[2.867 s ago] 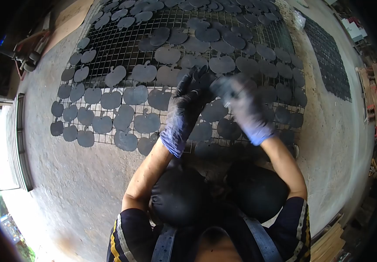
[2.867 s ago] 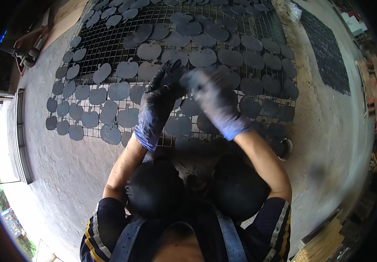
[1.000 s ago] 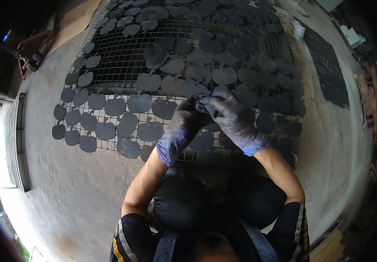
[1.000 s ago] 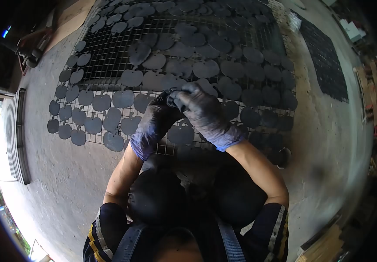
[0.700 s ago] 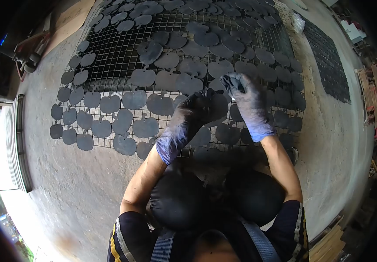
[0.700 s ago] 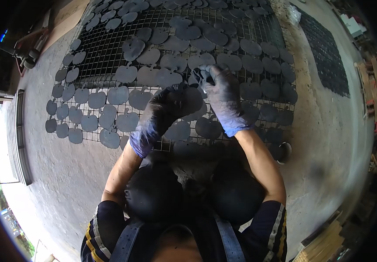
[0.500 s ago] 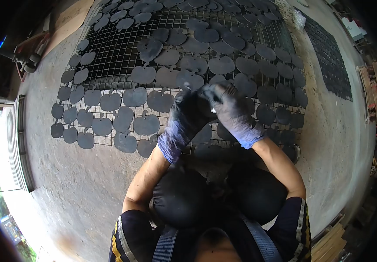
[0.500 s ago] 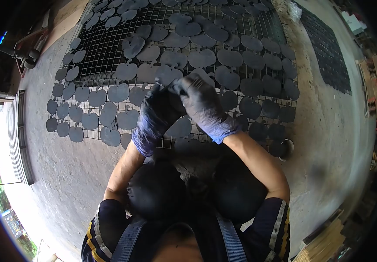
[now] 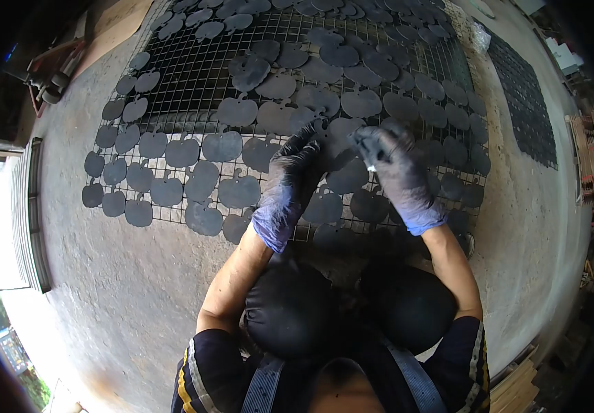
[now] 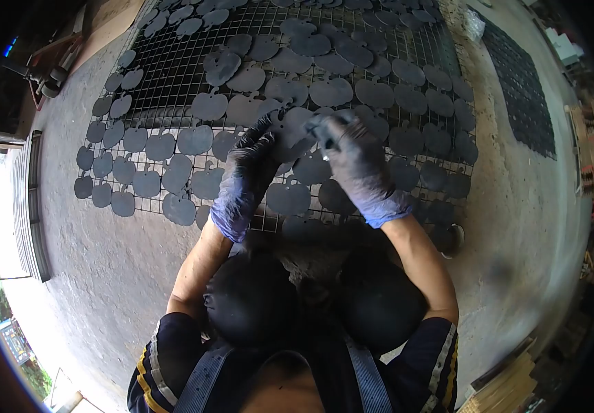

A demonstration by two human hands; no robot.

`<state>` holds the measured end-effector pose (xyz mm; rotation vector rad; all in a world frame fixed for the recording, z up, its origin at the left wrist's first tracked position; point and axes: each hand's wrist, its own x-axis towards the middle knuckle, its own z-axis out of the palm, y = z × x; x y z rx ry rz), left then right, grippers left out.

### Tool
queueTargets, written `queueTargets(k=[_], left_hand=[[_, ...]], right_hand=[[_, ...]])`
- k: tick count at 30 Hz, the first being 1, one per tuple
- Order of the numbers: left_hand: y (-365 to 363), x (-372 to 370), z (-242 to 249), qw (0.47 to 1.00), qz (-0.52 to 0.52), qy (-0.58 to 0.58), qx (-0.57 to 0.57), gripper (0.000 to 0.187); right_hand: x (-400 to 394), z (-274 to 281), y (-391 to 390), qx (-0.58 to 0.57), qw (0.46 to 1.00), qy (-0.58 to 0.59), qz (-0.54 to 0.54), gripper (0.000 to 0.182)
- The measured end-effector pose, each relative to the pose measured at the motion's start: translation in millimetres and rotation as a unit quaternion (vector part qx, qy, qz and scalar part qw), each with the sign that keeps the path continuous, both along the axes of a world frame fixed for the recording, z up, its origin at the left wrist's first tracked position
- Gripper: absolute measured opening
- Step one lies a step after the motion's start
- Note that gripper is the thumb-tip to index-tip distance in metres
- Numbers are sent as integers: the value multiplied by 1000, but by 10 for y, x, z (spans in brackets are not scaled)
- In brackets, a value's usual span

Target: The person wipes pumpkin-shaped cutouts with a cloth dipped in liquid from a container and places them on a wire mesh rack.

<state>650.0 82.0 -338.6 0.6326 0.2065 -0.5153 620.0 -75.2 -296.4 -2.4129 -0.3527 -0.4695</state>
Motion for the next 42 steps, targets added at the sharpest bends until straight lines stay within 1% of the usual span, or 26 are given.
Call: queueTargets(k=[1,3,5,6,8,9,10,12,13,15,18,19,22,23,25,26,28,29,32,34,36,38,39,40,41,42], left_hand=[[-7,-13,-9,1000,-1,0,0,32],[-22,-43,-7,999,-5,-29,20,32],[8,-66,-5,998,-33,-41,36,32],[21,-77,-11,996,-59,-51,50,32],[-8,-78,-41,996,-38,-41,75,31],[-26,-58,-43,994,-16,-34,98,31],[-33,-59,-37,995,-15,-33,97,31],[-40,-78,1,978,-19,-128,162,31],[-49,-79,-5,978,-22,-128,162,31],[-51,-94,-30,973,-63,-154,160,31],[-27,-106,-88,974,-62,-175,131,32],[-30,-107,-81,959,-43,-207,190,32],[-16,-75,-111,949,-22,-211,232,33],[-16,-83,-78,949,-24,-211,233,33],[-27,-114,19,957,-94,-156,224,34],[-16,-127,14,958,-95,-154,224,34],[11,-87,21,925,-76,-216,304,34],[14,-52,23,925,-73,-218,304,34],[32,-29,20,979,17,-155,130,36],[69,-11,-26,981,-2,-147,128,36],[102,-27,-67,989,-26,-132,60,35],[104,-31,-200,980,-27,-137,143,33],[136,2,-108,976,-39,-120,178,35],[130,90,-208,978,13,-165,126,34],[205,210,-152,973,18,-185,136,33],[306,345,-79,969,17,-202,144,31]], right_hand=[[-33,34,56,4,999,36,7,34],[-69,-66,122,-27,999,-13,40,35],[-71,-130,110,-126,991,-38,32,36],[9,-152,58,-42,995,84,-42,34],[147,-180,-178,-79,993,-32,-77,33],[141,-199,-226,-13,993,-32,-109,34],[118,-217,-250,-15,994,-32,-108,34],[21,-52,-87,-33,998,27,-40,32],[-45,-121,-1,-78,997,-8,-4,37],[-84,-142,80,-125,992,23,15,43],[117,-150,-57,-95,993,26,-66,37],[138,-205,-130,-48,993,10,-105,31],[84,-154,-73,-40,997,-12,-70,32],[43,-207,-18,-131,991,-40,-9,36],[-28,-231,80,-114,993,15,19,41],[23,-154,49,-143,989,30,-7,40],[139,-221,-192,-107,991,17,-85,39],[166,-210,-162,71,991,28,-112,34],[-15,-137,-22,-56,998,-4,14,34],[-77,-277,122,-119,990,-14,78,35],[-22,-264,76,-89,995,1,39,32],[102,-299,-121,-47,999,-15,1,34],[120,-232,-139,23,996,74,-45,34],[122,-438,-243,228,953,163,-113,30],[120,-412,-286,232,950,172,-120,28],[75,-447,-298,211,967,106,-95,27]])
